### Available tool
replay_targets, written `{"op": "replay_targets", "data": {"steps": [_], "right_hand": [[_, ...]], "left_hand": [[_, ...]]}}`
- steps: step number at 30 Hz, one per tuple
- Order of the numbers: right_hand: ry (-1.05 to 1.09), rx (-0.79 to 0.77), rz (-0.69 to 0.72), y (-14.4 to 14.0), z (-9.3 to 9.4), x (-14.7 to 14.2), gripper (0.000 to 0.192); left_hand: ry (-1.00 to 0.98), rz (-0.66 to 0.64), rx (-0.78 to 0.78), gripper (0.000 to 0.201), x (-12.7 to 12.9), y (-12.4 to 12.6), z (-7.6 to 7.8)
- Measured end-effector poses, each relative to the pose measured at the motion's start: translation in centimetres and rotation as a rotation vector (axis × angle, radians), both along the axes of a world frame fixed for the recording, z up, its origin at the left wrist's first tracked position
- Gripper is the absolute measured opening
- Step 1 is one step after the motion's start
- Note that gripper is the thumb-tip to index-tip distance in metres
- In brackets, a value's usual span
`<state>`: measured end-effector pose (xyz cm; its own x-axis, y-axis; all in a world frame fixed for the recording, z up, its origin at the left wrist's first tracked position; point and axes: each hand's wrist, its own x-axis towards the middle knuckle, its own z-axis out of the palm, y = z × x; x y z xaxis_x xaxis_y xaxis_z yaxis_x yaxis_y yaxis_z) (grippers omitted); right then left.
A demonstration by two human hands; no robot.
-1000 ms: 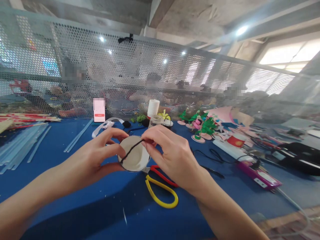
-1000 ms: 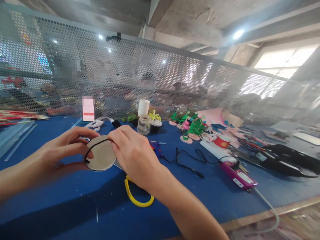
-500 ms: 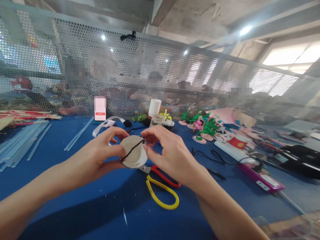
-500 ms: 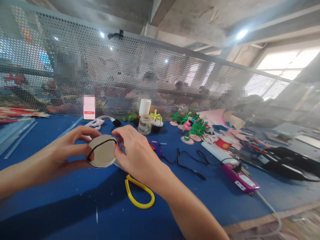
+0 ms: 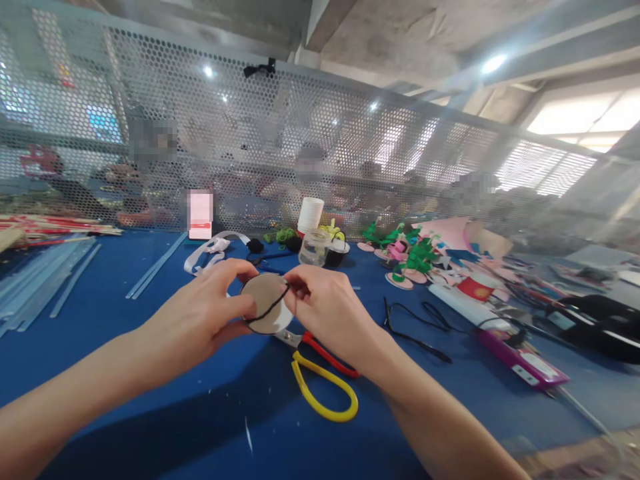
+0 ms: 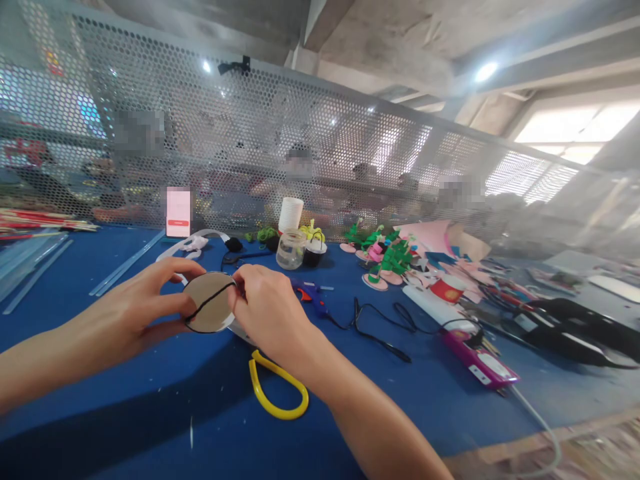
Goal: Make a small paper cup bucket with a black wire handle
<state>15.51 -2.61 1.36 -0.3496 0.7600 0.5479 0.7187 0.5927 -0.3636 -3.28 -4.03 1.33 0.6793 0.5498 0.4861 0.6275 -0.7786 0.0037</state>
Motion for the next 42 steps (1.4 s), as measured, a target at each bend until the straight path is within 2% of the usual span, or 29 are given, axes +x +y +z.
{"op": "replay_targets", "data": {"steps": [12,18,22,34,42], "right_hand": [[0.022,0.066,0.027,0.6,-0.7,0.0,0.013],[0.018,-0.060,0.110,0.3,0.2,0.5,0.012],[0.031,-0.111,0.154,0.0,0.7,0.9,0.018],[0.022,-0.031,0.036,0.8,-0.9,-0.3,0.013],[0.000,-0.093,0.049,0.4,-0.1,-0.1,0.018]], "left_hand": [[-0.008,-0.006,0.003,0.015,0.2,-0.1,-0.1],[-0.018,0.001,0.046,0.016,0.0,0.1,-0.2],[-0.004,0.013,0.051,0.016,-0.1,0.2,-0.1],[-0.010,0.013,0.119,0.021,0.3,0.1,-1.1],[-0.013,0.017,0.105,0.020,0.3,0.1,-1.1]]}}
